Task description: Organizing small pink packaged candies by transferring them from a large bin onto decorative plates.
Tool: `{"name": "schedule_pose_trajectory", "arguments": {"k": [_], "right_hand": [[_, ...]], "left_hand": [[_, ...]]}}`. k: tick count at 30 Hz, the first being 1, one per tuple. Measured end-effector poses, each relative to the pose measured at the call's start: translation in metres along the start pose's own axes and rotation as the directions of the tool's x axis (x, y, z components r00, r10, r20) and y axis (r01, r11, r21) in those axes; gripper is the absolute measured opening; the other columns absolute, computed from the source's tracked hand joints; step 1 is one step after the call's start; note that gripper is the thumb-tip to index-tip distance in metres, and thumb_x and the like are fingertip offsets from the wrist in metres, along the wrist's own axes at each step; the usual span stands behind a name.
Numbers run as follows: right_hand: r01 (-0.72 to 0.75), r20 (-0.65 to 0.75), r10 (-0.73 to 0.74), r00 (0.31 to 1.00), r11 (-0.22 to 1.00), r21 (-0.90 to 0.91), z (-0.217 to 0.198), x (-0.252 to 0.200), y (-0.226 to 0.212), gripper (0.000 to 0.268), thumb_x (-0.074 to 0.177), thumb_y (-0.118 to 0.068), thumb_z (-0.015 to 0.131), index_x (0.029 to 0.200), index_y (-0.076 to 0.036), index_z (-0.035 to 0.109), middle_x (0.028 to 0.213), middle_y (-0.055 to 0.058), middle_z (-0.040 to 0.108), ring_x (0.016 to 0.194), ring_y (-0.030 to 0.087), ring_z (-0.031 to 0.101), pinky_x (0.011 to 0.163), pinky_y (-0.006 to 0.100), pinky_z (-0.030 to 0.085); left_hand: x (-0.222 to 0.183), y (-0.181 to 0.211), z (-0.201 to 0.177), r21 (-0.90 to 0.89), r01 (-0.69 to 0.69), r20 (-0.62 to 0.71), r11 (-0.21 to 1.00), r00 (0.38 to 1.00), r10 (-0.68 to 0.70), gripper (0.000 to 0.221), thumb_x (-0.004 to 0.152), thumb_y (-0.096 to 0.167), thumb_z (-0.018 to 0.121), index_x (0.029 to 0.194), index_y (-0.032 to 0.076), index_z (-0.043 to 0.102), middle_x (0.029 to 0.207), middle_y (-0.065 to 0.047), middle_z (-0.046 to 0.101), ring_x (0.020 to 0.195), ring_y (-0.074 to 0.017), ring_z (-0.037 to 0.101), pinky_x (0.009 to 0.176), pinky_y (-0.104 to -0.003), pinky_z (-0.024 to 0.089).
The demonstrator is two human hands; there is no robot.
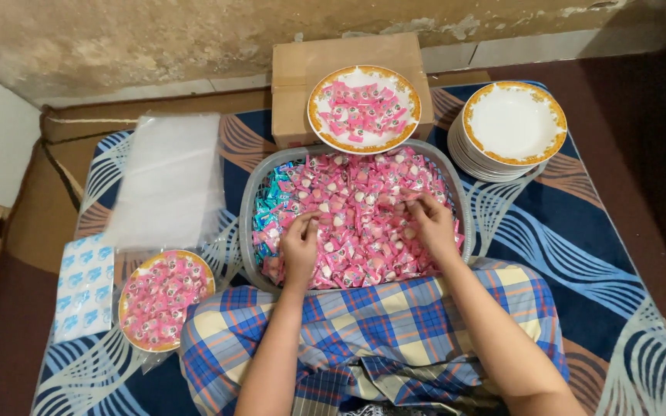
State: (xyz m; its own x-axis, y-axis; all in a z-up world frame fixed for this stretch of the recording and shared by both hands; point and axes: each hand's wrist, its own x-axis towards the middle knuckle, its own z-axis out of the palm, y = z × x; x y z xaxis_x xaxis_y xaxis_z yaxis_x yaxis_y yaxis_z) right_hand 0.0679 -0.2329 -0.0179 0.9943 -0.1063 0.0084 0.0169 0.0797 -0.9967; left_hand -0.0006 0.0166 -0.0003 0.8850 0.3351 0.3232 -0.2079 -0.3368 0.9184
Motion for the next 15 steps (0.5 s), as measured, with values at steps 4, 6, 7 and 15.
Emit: {"name": "schedule_pose_trajectory", "arguments": {"k": [4, 6, 7, 15], "right_hand": [[0.068, -0.023, -0.071, 0.997, 0.993, -0.098, 0.001, -0.007, -0.017, 0.011, 0.094, -0.011, 0.071, 0.104, -0.008, 0.074, 0.082, 0.01, 0.07, 0.079, 0.013, 0.061, 0.068, 0.034, 0.058], [0.134, 0.01, -0.134, 0.991, 0.979, -0.154, 0.001, -0.008, -0.024, 0.026, 0.09, -0.005, 0.069, 0.114, -0.011, 0.076, 0.081, 0.01, 0.071, 0.08, 0.014, 0.064, 0.077, 0.032, 0.057], [0.134, 0.011, -0.134, 0.991, 0.979, -0.152, 0.004, -0.005, -0.024, 0.026, 0.09, -0.005, 0.069, 0.114, -0.011, 0.076, 0.081, 0.01, 0.071, 0.08, 0.014, 0.064, 0.077, 0.032, 0.057], [0.511, 0.107, -0.529, 0.842, 0.716, -0.475, 0.023, 0.068, -0.042, 0.018, 0.083, -0.007, 0.084, 0.097, -0.004, 0.072, 0.09, 0.014, 0.071, 0.079, 0.03, 0.074, 0.07, 0.033, 0.06]], "left_hand": [[0.006, -0.027, 0.002, -0.178, 0.072, 0.043, 0.981, 0.997, -0.066, 0.02, 0.103, 0.01, 0.055, 0.114, 0.012, 0.072, 0.094, -0.009, 0.081, 0.091, -0.0087, 0.067, 0.087, -0.029, 0.055], [0.006, -0.031, 0.002, -0.233, 0.136, 0.074, 0.963, 0.99, -0.122, 0.018, 0.101, 0.011, 0.062, 0.117, 0.011, 0.071, 0.101, -0.01, 0.08, 0.096, -0.0095, 0.071, 0.087, -0.027, 0.057], [0.006, -0.037, 0.004, -0.232, 0.134, 0.073, 0.963, 0.99, -0.12, 0.018, 0.101, 0.011, 0.062, 0.117, 0.011, 0.071, 0.101, -0.01, 0.08, 0.096, -0.0095, 0.071, 0.087, -0.027, 0.057], [0.004, -0.066, 0.013, -0.348, 0.157, 0.066, 0.924, 0.988, -0.143, 0.054, 0.092, 0.002, 0.071, 0.141, 0.008, 0.049, 0.118, -0.019, 0.071, 0.102, -0.0229, 0.071, 0.089, -0.035, 0.059]]}}
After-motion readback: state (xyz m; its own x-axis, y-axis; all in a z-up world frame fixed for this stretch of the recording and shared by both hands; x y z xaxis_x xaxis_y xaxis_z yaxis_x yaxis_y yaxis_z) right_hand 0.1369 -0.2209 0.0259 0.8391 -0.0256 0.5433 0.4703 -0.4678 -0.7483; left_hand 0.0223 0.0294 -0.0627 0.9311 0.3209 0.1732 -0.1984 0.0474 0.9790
